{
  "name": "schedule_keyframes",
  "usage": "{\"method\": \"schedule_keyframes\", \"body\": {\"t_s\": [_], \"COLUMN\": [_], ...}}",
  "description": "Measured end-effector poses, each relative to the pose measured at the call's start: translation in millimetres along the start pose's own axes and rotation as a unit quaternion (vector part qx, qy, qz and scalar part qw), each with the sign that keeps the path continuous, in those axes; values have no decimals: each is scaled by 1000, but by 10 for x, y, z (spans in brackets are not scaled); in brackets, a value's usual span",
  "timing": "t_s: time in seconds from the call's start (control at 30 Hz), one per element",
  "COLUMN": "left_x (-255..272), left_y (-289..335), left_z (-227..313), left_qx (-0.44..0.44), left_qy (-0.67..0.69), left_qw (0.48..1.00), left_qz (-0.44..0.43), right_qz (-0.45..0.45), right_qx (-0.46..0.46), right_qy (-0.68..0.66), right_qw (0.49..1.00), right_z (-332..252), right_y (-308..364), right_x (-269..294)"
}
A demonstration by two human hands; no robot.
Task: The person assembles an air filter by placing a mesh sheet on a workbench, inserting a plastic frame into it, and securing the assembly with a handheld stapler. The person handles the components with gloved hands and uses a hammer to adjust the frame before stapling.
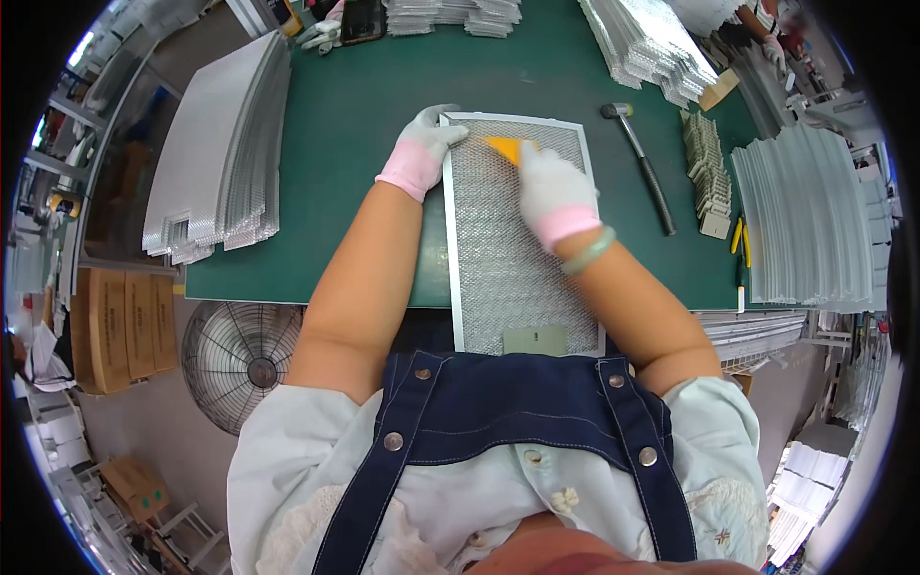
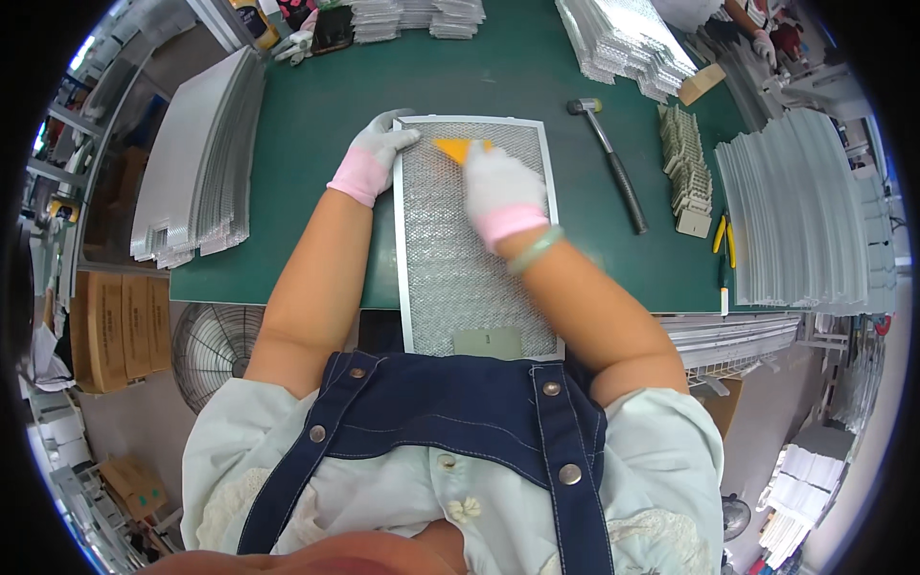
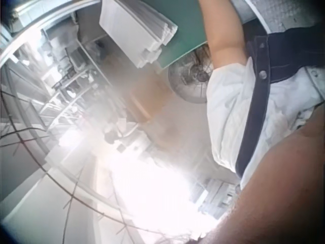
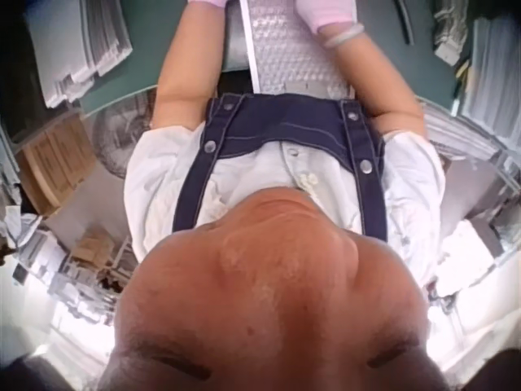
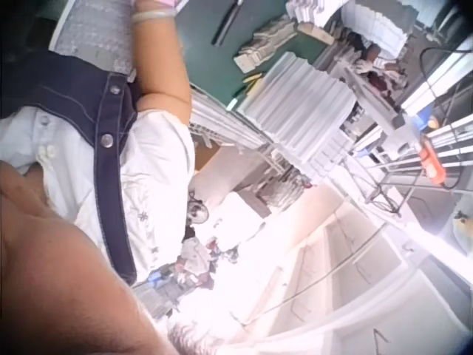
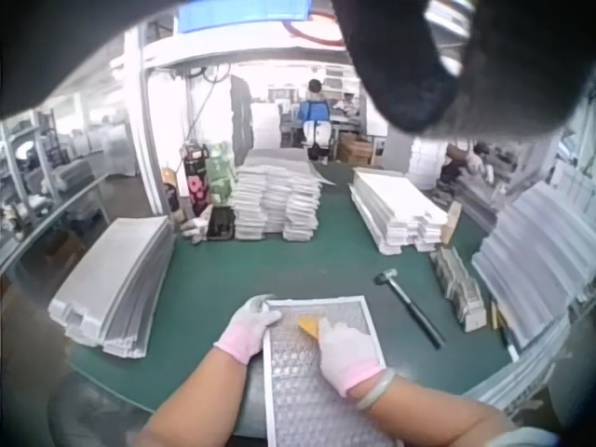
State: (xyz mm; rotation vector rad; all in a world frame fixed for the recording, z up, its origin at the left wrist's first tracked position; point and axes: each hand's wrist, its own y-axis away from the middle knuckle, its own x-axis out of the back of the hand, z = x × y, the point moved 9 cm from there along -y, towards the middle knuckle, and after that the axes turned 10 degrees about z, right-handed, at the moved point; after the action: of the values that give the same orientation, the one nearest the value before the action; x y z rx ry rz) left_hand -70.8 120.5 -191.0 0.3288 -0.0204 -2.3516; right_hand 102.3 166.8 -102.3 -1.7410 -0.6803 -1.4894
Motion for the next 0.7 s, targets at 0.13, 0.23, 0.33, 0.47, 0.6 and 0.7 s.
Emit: {"method": "schedule_keyframes", "body": {"t_s": [0.13,0.23,0.33,0.47,0.6,0.7], "left_x": [-59,45,-49,-53,-593,-1166], "left_y": [80,-12,212,394,1451,2064], "left_z": [202,8,400,1119,2786,3283], "left_qx": [-25,-15,-94,-218,-477,-520], "left_qy": [-160,-112,-182,-117,-110,-39], "left_qw": [986,992,976,963,869,852], "left_qz": [24,52,79,105,73,-46], "right_qz": [172,219,242,203,295,338], "right_qx": [-29,-63,-120,-37,-33,-62], "right_qy": [-20,21,89,43,5,2], "right_qw": [985,973,959,978,955,939], "right_z": [615,1055,1458,1652,1835,2154], "right_y": [251,370,670,1053,1171,935], "right_x": [232,325,379,120,343,366]}}
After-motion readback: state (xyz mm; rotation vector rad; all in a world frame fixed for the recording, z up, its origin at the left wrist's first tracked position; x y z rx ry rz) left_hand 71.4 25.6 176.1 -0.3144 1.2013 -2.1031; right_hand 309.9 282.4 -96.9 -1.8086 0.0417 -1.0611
